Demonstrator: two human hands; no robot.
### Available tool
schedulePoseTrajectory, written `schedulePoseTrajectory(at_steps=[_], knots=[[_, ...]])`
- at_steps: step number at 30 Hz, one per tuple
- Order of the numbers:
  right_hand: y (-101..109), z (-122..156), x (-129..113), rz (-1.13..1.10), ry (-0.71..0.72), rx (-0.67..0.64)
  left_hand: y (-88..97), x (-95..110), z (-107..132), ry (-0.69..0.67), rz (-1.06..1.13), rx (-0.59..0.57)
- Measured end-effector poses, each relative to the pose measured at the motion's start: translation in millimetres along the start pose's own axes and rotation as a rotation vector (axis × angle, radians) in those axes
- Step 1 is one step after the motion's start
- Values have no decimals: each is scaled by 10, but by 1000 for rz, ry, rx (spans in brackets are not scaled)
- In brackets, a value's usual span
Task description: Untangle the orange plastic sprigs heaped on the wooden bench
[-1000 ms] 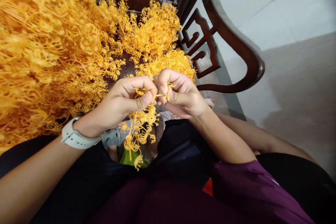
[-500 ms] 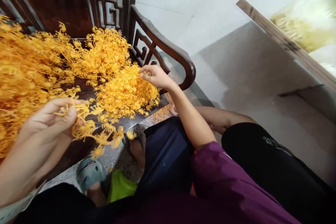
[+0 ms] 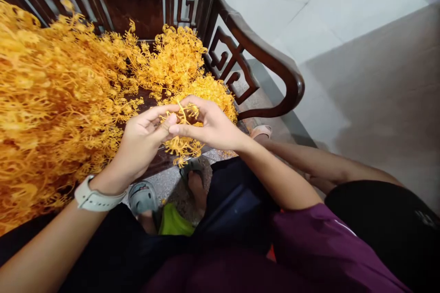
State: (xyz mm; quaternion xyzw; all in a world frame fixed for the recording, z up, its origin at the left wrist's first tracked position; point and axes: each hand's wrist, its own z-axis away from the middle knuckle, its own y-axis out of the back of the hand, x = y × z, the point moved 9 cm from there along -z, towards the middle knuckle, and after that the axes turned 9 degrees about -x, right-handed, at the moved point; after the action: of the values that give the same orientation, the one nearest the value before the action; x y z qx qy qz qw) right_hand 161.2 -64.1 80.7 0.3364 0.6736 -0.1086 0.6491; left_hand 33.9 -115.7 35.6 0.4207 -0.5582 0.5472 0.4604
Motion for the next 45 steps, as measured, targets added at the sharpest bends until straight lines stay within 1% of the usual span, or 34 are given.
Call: schedulePoseTrajectory(at_steps=[1,3,6,8,10,12,13,16,18,21,23,26,28,30,31,33,35,38,40,42,45], knots=[[-3,-1,14,-47,8,25,9,16,19,10,30,-3],[48,18,21,-116,23,61,76,72,49,4,68,29],[141,113,-14,-149,-15,82,201,175,63,-30,31,106],[147,204,-82,-143,-29,82,188,204,53,-23,37,91],[137,295,-185,-85,6,107,83,252,47,-36,11,28],[122,375,-267,-9,49,138,-61,313,62,-61,-69,-22],[122,412,-293,17,69,156,-128,343,74,-73,-126,-28],[152,516,-322,41,108,193,-278,415,99,-96,-251,10],[180,583,-327,22,121,200,-384,449,87,-116,-253,2],[220,675,-343,-40,125,218,-546,462,37,-126,-144,-55],[249,730,-344,-114,125,254,-640,450,6,-116,-52,-82],[274,795,-286,-248,101,300,-738,419,-24,-95,24,-79],[275,828,-239,-300,97,295,-778,400,-43,-90,31,-62],[285,864,-212,-298,124,282,-813,368,-71,-80,63,-55],[296,883,-194,-284,136,283,-843,334,-91,-58,107,-68],[321,917,-124,-282,138,305,-933,225,-131,27,237,-119],[330,930,-25,-331,120,333,-1032,106,-154,125,365,-161],[312,909,95,-449,79,356,-1129,-38,-162,225,456,-182],[298,880,138,-512,43,360,-1169,-103,-160,259,494,-207],[279,848,147,-562,31,355,-1172,-120,-164,257,507,-238],[179,801,163,-645,25,315,-1074,-31,-197,187,520,-243]])
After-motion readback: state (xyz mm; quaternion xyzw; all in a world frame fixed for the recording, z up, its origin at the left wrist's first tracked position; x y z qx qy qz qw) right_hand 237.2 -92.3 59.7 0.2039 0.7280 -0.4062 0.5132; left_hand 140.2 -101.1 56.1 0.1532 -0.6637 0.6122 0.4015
